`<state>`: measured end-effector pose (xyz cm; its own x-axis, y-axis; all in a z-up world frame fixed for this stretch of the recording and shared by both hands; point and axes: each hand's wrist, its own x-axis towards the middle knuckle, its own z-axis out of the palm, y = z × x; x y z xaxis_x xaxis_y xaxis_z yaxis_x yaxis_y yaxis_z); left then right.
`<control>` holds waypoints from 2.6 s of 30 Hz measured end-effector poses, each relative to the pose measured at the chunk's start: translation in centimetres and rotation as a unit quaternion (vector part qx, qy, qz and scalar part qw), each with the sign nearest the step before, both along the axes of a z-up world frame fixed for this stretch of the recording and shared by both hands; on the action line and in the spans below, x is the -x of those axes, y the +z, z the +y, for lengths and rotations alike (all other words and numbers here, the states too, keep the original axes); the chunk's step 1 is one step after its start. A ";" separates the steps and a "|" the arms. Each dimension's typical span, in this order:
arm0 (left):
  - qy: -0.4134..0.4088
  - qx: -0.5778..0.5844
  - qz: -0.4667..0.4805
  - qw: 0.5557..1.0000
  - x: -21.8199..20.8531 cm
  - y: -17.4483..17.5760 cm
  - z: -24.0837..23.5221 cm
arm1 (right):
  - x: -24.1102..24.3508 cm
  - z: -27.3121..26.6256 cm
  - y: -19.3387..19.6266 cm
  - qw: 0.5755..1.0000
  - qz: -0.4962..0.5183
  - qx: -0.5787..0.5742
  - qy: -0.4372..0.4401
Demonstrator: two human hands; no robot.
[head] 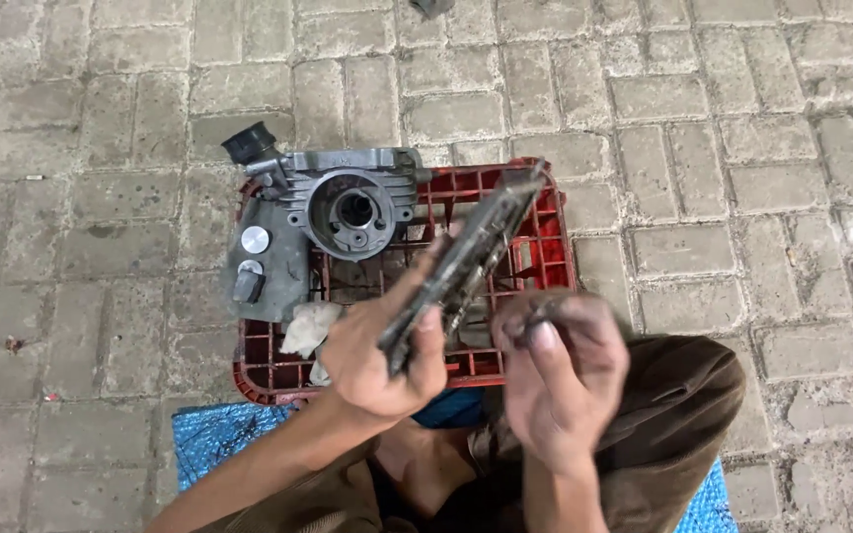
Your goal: The person scrapes residue from the surface of a metal engine casing using a small metal tool. They wipe the scraped area with a cloth and continue scraping different sections of the casing. The person also scrapes a separate metal blade-like tool and wipes it with the cloth.
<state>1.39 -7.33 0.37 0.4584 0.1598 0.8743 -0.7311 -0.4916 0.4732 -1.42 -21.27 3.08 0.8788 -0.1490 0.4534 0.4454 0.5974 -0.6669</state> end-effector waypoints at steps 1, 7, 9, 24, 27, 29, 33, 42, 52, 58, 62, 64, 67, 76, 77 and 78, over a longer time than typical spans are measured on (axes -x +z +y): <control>0.001 0.000 0.000 1.000 0.1 0.4 -0.2 | 0.6 -0.5 0.6 1.000 0.000 0.000 0.001; -0.161 -0.048 0.025 0.985 1.3 0.1 -0.9 | 3.6 -1.8 6.4 0.911 0.044 0.332 -0.240; -0.137 -0.039 -0.009 0.990 1.0 0.7 -1.1 | 4.5 -1.7 8.1 0.857 0.091 0.411 -0.297; -0.167 -0.071 0.014 0.983 1.4 2.3 -1.0 | 5.0 -1.3 12.3 0.774 0.046 0.555 -0.300; -0.163 -0.074 0.015 0.984 1.5 2.5 -1.1 | 5.2 -1.1 13.0 0.762 0.054 0.571 -0.301; -0.168 -0.071 0.015 0.983 1.4 2.6 -1.2 | 5.5 -1.2 12.9 0.758 0.059 0.571 -0.309; -0.183 -0.064 0.018 0.981 1.4 2.8 -1.2 | 5.5 -1.2 12.7 0.755 0.054 0.575 -0.311; -0.176 -0.060 0.016 0.982 1.4 2.8 -1.3 | 5.5 -1.1 13.0 0.760 0.052 0.571 -0.305; -0.177 -0.075 0.020 0.981 1.7 2.9 -1.3 | 5.3 -2.2 12.8 0.785 0.013 0.567 -0.250; -0.188 -0.080 0.024 0.979 1.7 3.2 -1.2 | 5.6 -1.8 13.0 0.780 0.085 0.561 -0.264; -0.188 -0.074 0.025 0.979 1.7 2.6 -1.3 | 5.4 -2.3 12.6 0.819 0.119 0.518 -0.217; -0.189 -0.069 0.025 0.979 1.7 2.1 -1.3 | 5.4 -2.2 12.8 0.825 0.140 0.505 -0.210; -0.164 -0.063 0.022 0.984 1.4 1.6 -1.6 | 5.5 -1.9 12.8 0.826 0.195 0.494 -0.187; -0.161 -0.069 0.029 0.984 1.6 2.7 -1.3 | 5.0 -2.5 11.3 0.837 0.016 0.491 -0.241; -0.166 -0.072 0.026 0.983 1.6 3.0 -1.2 | 5.0 -2.5 11.2 0.822 0.005 0.509 -0.256; -0.170 -0.076 0.024 0.982 1.7 3.2 -1.1 | 5.0 -2.4 11.2 0.806 -0.005 0.527 -0.269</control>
